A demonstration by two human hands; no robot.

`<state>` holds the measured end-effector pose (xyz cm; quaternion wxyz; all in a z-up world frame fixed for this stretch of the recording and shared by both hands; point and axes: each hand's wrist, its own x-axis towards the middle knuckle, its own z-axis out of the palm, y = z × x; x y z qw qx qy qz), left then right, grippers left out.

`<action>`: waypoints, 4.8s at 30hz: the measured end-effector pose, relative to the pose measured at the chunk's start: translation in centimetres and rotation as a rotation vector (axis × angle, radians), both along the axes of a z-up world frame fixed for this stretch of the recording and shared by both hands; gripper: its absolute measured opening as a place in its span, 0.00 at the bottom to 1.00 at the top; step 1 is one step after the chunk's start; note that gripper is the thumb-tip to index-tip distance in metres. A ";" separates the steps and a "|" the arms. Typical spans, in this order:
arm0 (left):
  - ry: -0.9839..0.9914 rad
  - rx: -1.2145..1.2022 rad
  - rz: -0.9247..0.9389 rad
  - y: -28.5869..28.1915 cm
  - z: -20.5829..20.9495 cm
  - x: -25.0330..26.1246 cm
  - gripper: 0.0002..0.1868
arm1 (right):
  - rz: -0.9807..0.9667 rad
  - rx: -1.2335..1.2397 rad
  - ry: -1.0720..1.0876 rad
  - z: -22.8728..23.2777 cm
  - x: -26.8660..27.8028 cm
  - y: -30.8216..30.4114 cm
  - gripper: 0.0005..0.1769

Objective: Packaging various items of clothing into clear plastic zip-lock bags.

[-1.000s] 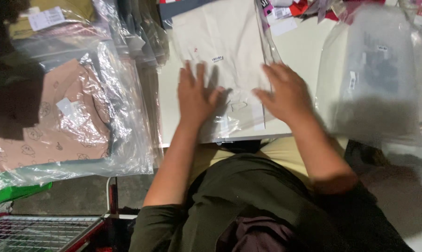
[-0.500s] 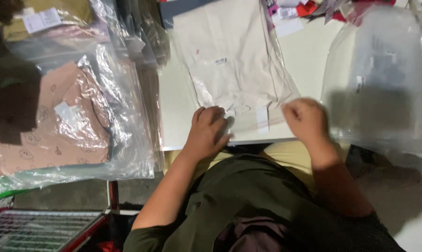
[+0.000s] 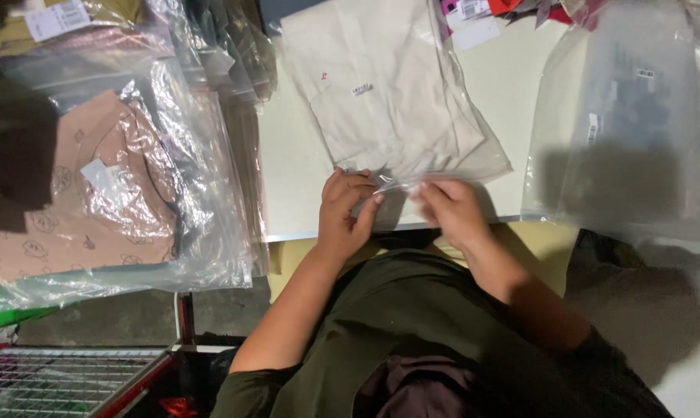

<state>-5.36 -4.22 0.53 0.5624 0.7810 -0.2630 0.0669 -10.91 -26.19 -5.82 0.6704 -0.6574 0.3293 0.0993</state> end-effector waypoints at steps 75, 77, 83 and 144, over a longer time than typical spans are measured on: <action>0.096 0.941 0.176 -5.5 -0.7 7.5 0.39 | 0.705 -1.210 -0.391 6.2 12.0 -3.2 0.43; 0.058 0.897 0.193 -5.4 -2.0 7.0 0.40 | 0.702 -1.199 -0.382 5.5 11.6 -3.2 0.44; 0.025 0.871 0.224 -5.3 -3.3 6.9 0.40 | 0.685 -1.202 -0.381 5.1 11.9 -2.8 0.46; 0.114 0.857 0.118 -5.0 -3.0 7.4 0.74 | 0.749 -1.115 -0.287 4.9 14.2 -3.9 0.54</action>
